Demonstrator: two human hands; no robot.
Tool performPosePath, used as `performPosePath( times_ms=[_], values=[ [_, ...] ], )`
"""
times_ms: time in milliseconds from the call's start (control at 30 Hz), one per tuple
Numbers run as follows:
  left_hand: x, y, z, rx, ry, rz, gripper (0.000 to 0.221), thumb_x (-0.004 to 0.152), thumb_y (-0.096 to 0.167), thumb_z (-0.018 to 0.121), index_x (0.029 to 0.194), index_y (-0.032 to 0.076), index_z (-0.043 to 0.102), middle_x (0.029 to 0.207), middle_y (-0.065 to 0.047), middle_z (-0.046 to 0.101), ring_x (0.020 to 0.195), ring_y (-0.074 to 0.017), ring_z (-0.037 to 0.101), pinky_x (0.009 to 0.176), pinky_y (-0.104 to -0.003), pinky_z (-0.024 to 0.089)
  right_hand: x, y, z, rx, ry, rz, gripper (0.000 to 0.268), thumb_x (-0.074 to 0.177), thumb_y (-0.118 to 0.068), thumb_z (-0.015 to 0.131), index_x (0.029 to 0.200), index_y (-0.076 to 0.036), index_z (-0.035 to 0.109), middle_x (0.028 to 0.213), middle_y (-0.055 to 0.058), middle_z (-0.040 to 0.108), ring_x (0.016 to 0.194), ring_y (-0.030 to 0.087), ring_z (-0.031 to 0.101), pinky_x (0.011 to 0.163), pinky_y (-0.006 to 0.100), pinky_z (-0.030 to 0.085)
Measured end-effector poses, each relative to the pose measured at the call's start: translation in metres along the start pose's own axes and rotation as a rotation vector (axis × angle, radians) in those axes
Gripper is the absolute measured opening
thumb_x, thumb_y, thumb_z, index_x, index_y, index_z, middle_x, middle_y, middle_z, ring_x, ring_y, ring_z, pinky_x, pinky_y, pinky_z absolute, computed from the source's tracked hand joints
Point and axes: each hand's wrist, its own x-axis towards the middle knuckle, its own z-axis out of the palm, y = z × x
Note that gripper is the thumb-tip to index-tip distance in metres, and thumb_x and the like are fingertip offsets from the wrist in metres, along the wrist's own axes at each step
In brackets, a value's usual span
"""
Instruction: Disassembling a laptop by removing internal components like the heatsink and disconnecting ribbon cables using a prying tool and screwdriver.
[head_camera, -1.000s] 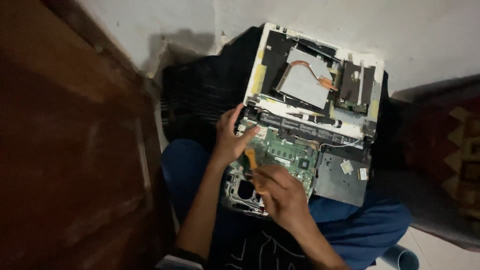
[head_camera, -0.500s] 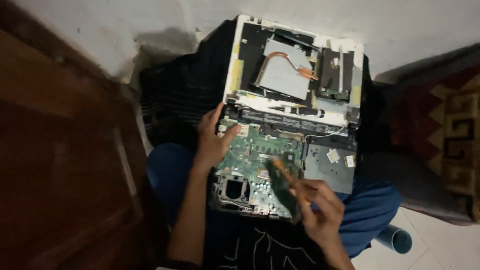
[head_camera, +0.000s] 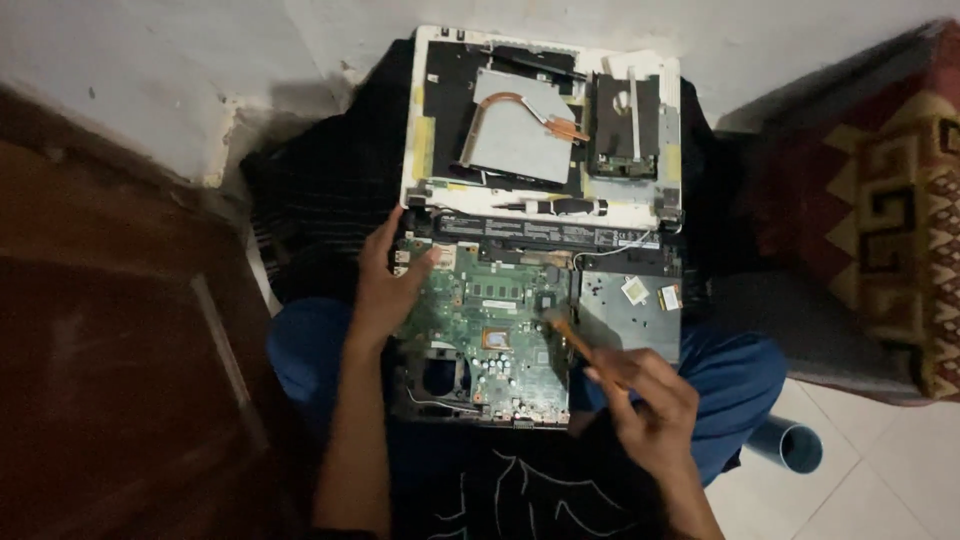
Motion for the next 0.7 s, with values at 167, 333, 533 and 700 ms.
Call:
performPosePath(
  times_ms=[167,333,533,700],
  values=[
    [-0.001,0.003,0.0,-0.033,0.003,-0.003,0.077,0.089,0.023,0.075,0.156,0.009,0.041,0.146,-0.018,0.049,0.129,-0.0292,0.053,0.109,-0.039,0.042,0.014,0.007,0.004,-0.041,-0.016,-0.071,0.021,0.08,-0.003,0.076,0.101,0.0,0.075,0.1,0.008,0.073,0.074,0.016,0.066,0.065,0.026,0.051],
    [-0.001,0.02,-0.005,-0.031,-0.028,-0.05,0.077,0.089,0.024,0.075,0.157,0.011,0.04,0.147,-0.019,0.05,0.129,-0.0309,0.054,0.109,-0.041,0.043,0.004,0.0,-0.007,-0.013,-0.005,-0.074,0.021,0.081,0.001,0.078,0.101,0.001,0.075,0.092,0.007,0.074,0.066,0.012,0.063,0.059,0.023,0.048],
    [-0.005,0.026,-0.007,-0.033,-0.04,-0.14,0.081,0.088,0.031,0.073,0.158,0.011,0.038,0.148,-0.019,0.048,0.131,-0.0333,0.053,0.108,-0.045,0.043,-0.028,-0.001,-0.018,0.003,-0.171,0.023,0.014,0.078,-0.008,0.077,0.092,-0.005,0.079,0.088,0.001,0.075,0.059,0.009,0.061,0.056,0.023,0.048],
    [-0.003,0.023,-0.006,-0.054,-0.019,-0.137,0.08,0.088,0.027,0.075,0.157,0.01,0.039,0.15,-0.017,0.048,0.13,-0.0307,0.055,0.108,-0.041,0.045,-0.05,0.005,-0.014,-0.048,-0.192,0.032,0.01,0.079,-0.013,0.074,0.084,-0.004,0.074,0.085,0.002,0.068,0.062,0.013,0.059,0.057,0.026,0.047]
  ],
)
